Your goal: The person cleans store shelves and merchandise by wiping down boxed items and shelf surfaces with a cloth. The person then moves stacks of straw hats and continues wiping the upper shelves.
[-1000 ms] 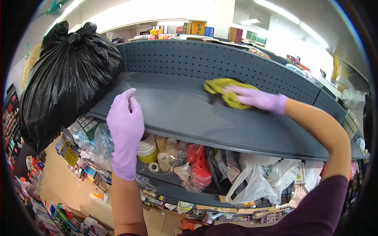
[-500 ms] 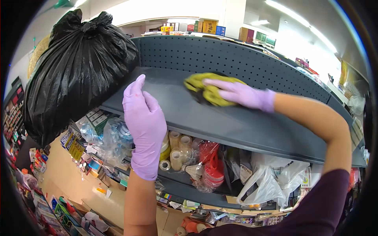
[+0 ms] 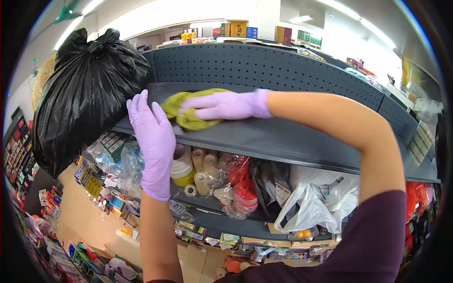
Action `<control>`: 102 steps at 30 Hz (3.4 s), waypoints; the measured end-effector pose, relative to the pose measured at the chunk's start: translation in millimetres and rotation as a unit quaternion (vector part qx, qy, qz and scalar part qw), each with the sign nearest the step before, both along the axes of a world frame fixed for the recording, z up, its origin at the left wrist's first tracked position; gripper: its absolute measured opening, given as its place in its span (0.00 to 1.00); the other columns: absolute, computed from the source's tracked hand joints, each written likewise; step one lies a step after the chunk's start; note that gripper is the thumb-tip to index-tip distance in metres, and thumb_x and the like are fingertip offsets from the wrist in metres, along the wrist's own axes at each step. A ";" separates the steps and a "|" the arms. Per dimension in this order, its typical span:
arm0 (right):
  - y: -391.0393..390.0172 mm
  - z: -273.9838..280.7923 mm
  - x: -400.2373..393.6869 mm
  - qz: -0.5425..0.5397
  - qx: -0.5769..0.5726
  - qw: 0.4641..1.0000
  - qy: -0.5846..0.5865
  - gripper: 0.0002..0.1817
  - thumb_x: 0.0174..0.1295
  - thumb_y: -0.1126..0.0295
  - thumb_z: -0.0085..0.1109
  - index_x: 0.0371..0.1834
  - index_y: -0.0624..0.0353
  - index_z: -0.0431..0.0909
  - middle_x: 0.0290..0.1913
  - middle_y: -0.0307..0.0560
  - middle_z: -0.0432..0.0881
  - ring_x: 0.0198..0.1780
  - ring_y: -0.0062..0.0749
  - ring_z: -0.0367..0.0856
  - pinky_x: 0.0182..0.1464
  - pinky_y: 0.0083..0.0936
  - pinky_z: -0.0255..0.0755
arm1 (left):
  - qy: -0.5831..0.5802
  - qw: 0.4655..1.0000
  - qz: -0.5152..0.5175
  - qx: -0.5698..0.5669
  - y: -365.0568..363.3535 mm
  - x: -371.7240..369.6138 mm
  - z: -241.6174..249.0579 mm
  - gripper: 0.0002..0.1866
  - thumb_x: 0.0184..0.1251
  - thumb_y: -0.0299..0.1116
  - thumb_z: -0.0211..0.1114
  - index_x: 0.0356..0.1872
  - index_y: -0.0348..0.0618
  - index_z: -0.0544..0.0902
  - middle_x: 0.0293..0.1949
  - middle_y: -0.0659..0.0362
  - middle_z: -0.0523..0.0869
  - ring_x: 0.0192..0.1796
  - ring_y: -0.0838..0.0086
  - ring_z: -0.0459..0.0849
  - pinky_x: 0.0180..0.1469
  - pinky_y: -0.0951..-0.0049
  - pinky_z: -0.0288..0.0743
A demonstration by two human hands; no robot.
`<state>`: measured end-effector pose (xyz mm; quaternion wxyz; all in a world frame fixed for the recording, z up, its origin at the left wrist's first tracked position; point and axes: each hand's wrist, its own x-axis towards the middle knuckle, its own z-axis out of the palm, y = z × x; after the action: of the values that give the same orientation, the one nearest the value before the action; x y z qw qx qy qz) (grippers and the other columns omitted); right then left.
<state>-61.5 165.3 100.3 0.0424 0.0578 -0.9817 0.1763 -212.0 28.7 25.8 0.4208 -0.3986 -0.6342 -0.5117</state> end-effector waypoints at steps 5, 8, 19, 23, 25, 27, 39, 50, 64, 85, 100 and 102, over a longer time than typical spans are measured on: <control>-19.7 5.2 171.3 -0.072 -0.033 0.997 0.015 0.21 0.71 0.56 0.44 0.61 0.53 0.69 0.64 0.53 0.69 0.67 0.42 0.65 0.68 0.35 0.56 | -0.015 1.000 -0.023 0.000 -2.7 1.4 1.0 0.17 0.73 0.30 0.49 0.60 0.36 0.71 0.59 0.45 0.73 0.65 0.52 0.67 0.69 0.60 0.58; -52.9 19.4 259.4 -0.150 -0.060 0.987 -0.019 0.19 0.68 0.57 0.49 0.57 0.54 0.71 0.65 0.56 0.67 0.70 0.46 0.62 0.70 0.35 0.53 | -0.017 0.999 -0.039 0.000 -4.2 2.7 0.7 0.19 0.73 0.30 0.50 0.62 0.35 0.68 0.61 0.43 0.71 0.67 0.50 0.65 0.69 0.58 0.58; -86.5 11.3 185.2 -0.145 0.048 0.988 0.020 0.33 0.54 0.68 0.60 0.66 0.54 0.64 0.70 0.58 0.62 0.71 0.48 0.61 0.71 0.32 0.55 | -0.186 0.905 -0.305 0.231 -67.7 21.2 -5.8 0.17 0.74 0.24 0.43 0.58 0.32 0.73 0.59 0.51 0.76 0.62 0.68 0.74 0.67 0.69 0.64; -75.5 -3.6 84.8 -0.042 0.038 0.995 0.085 0.31 0.57 0.66 0.57 0.66 0.56 0.63 0.67 0.54 0.67 0.68 0.45 0.67 0.69 0.31 0.60 | -0.240 0.897 -0.269 0.256 -123.7 28.2 -37.1 0.19 0.77 0.29 0.40 0.59 0.28 0.70 0.61 0.48 0.74 0.66 0.66 0.70 0.71 0.66 0.60; -76.3 -10.6 29.9 0.002 0.057 0.990 0.126 0.30 0.57 0.65 0.57 0.65 0.56 0.63 0.63 0.54 0.70 0.63 0.47 0.71 0.65 0.32 0.64 | -0.253 0.903 -0.238 0.254 -146.5 26.6 -56.9 0.19 0.77 0.29 0.39 0.60 0.27 0.69 0.62 0.47 0.73 0.67 0.65 0.70 0.72 0.66 0.60; -85.1 -6.0 -22.9 0.012 0.024 0.997 0.073 0.33 0.58 0.68 0.56 0.68 0.53 0.61 0.66 0.53 0.68 0.64 0.43 0.70 0.66 0.31 0.64 | -0.264 0.903 -0.227 0.251 -165.0 25.0 -76.3 0.19 0.76 0.28 0.39 0.61 0.28 0.68 0.62 0.47 0.72 0.67 0.64 0.69 0.72 0.65 0.60; -99.2 -25.7 -80.9 0.077 0.194 0.965 0.157 0.18 0.47 0.73 0.59 0.45 0.56 0.78 0.51 0.49 0.74 0.49 0.49 0.78 0.49 0.39 0.73 | -0.278 0.919 -0.225 0.169 -168.6 48.8 -90.7 0.20 0.76 0.27 0.39 0.63 0.29 0.68 0.64 0.47 0.71 0.66 0.66 0.70 0.71 0.67 0.60; -122.7 -51.0 235.6 -0.234 0.341 0.883 0.223 0.11 0.49 0.71 0.56 0.38 0.53 0.75 0.57 0.42 0.69 0.50 0.36 0.74 0.48 0.30 0.73 | -0.261 0.925 -0.265 0.081 -87.2 117.7 -54.6 0.19 0.76 0.32 0.45 0.57 0.29 0.75 0.60 0.52 0.76 0.62 0.68 0.74 0.66 0.70 0.67; -117.3 -78.5 446.4 -0.590 0.216 0.669 0.397 0.18 0.36 0.88 0.54 0.33 0.59 0.73 0.49 0.51 0.79 0.54 0.49 0.76 0.57 0.34 0.69 | -0.121 0.963 -0.145 0.195 -56.2 144.4 -32.3 0.14 0.69 0.26 0.51 0.47 0.30 0.83 0.47 0.46 0.84 0.49 0.61 0.82 0.54 0.66 0.75; -106.1 26.8 255.3 -0.272 -0.435 0.777 0.365 0.14 0.62 0.73 0.52 0.51 0.62 0.73 0.40 0.41 0.77 0.41 0.22 0.78 0.43 0.22 0.75 | -0.122 0.945 -0.181 -0.243 6.9 40.9 29.9 0.19 0.73 0.35 0.52 0.59 0.36 0.74 0.58 0.49 0.78 0.61 0.64 0.76 0.64 0.70 0.65; 30.5 29.4 455.8 -0.637 0.315 0.695 0.112 0.23 0.64 0.60 0.53 0.61 0.54 0.71 0.56 0.55 0.77 0.56 0.50 0.76 0.60 0.37 0.69 | -0.151 0.936 -0.206 -0.241 9.5 46.0 27.7 0.19 0.73 0.35 0.53 0.61 0.37 0.74 0.58 0.49 0.77 0.60 0.65 0.76 0.63 0.70 0.65; 35.1 13.9 439.3 -0.592 0.231 0.769 0.071 0.32 0.65 0.43 0.48 0.67 0.49 0.66 0.66 0.58 0.68 0.65 0.54 0.67 0.67 0.40 0.61 | -0.142 0.937 -0.209 -0.241 7.7 46.7 27.7 0.19 0.73 0.34 0.52 0.60 0.37 0.74 0.58 0.50 0.78 0.60 0.65 0.76 0.63 0.70 0.65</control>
<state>377.8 200.4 114.2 0.1928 -0.5145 -0.8268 -0.1206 -165.3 36.4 53.5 0.1015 -0.5348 -0.6942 -0.4709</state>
